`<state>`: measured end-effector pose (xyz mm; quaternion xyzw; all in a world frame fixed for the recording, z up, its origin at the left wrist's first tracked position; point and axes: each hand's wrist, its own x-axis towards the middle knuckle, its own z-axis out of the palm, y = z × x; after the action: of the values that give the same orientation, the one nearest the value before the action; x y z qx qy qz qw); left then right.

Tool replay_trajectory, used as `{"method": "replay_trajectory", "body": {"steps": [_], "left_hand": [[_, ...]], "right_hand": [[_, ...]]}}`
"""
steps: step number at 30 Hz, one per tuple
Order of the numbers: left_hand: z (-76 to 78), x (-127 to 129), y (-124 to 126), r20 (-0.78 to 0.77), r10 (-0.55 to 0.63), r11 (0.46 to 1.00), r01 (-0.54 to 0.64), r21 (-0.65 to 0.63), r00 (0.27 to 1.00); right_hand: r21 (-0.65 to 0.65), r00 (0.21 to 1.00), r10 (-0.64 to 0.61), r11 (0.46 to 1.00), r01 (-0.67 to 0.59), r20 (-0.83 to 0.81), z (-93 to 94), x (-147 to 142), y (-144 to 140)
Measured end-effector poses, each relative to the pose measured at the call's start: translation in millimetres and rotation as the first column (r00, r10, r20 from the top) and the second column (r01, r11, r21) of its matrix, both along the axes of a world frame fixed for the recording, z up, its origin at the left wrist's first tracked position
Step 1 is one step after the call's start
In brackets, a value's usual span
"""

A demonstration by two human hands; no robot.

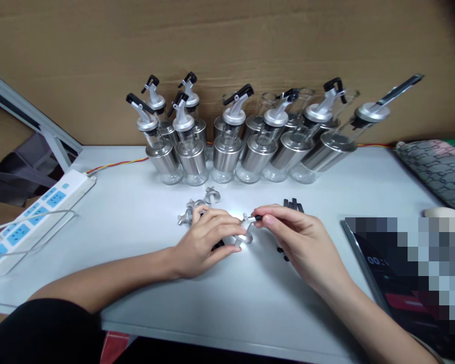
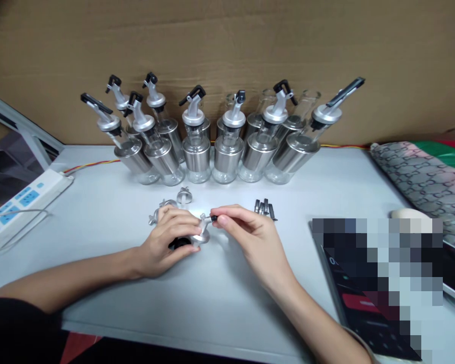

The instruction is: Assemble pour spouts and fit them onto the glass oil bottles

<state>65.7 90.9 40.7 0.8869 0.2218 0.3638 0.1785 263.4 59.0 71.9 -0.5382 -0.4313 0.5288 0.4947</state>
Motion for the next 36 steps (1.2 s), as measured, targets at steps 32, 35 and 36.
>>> {"method": "replay_trajectory", "body": {"steps": [32, 35, 36], "left_hand": [[0.5, 0.5, -2.8, 0.017, -0.015, 1.000, 0.015, -0.018, 1.000], [2.0, 0.6, -2.9, 0.002, -0.017, 1.000, 0.017, 0.011, 1.000], [4.2, 0.6, -2.8, -0.041, -0.008, 1.000, 0.008, 0.022, 0.999]], "right_hand": [[-0.136, 0.800, 0.215, 0.928, -0.346, -0.561, -5.3, -0.7, -0.7], [-0.145, 0.835, 0.190, 0.942, -0.304, -0.517, -4.0, -0.5, 1.2], [-0.153, 0.850, 0.185, 0.943, -0.294, -0.494, -3.6, -0.1, 1.8]]}}
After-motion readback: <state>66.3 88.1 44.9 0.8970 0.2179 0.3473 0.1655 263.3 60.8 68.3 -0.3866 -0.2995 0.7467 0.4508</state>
